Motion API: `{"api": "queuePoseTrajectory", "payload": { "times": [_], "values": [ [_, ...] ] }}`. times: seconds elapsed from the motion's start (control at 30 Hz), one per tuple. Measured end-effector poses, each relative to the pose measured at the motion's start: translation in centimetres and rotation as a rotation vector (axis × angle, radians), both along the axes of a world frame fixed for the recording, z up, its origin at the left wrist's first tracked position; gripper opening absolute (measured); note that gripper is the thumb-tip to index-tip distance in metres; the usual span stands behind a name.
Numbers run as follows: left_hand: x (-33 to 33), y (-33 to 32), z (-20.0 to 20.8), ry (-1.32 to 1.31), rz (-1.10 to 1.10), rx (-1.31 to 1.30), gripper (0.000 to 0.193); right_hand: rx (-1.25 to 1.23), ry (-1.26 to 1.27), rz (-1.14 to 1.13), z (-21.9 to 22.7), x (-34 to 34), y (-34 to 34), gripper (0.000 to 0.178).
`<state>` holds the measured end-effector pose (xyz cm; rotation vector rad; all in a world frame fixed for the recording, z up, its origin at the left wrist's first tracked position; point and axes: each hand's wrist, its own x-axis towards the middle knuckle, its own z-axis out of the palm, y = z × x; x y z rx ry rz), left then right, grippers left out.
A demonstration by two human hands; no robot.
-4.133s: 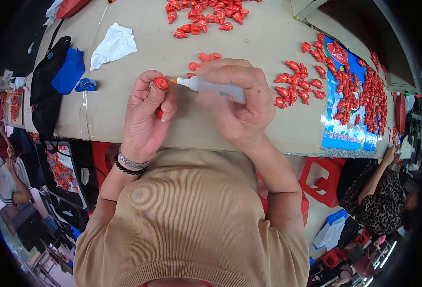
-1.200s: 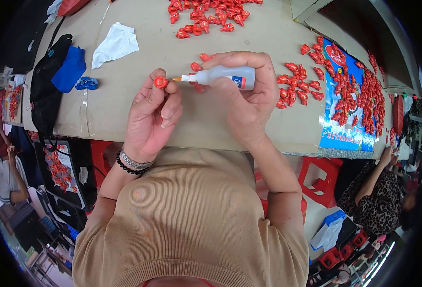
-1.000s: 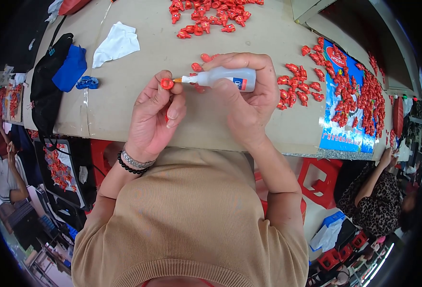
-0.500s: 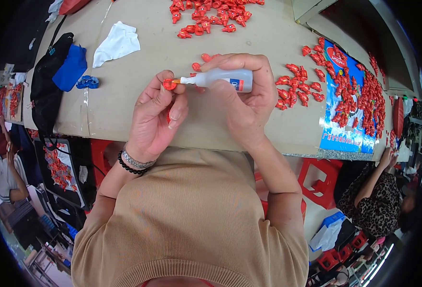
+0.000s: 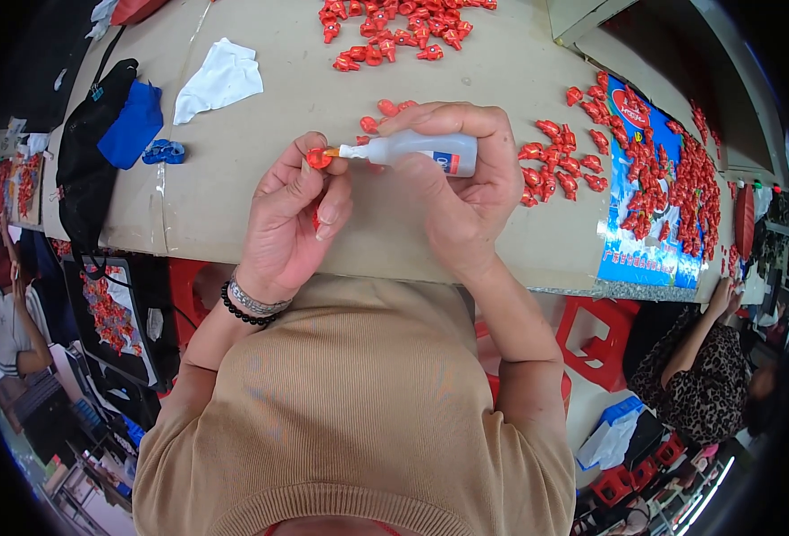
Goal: The person assembles toy figurine parts by applying glue from a bottle onto the pieces and pressing the components together by hand.
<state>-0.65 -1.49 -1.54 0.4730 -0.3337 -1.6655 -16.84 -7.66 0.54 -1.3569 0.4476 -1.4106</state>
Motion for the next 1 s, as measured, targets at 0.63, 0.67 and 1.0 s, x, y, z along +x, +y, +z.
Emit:
{"api": "queuePoseTrajectory", "payload": {
  "times": [0.63, 0.67, 1.0],
  "values": [
    [0.15, 0.09, 0.18, -0.006, 0.014, 0.02, 0.019, -0.013, 0.043, -0.101, 0.01, 0.35, -0.03, 0.025],
    [0.15, 0.1, 0.16, -0.005, 0.014, 0.017, 0.019, -0.013, 0.043, -0.1, 0.02, 0.35, -0.02, 0.025],
    [0.45, -0.1, -0.01, 0.003, 0.027, -0.011, 0.018, -0.014, -0.023, -0.003, 0.07, -0.16, -0.14, 0.022]
  ]
}}
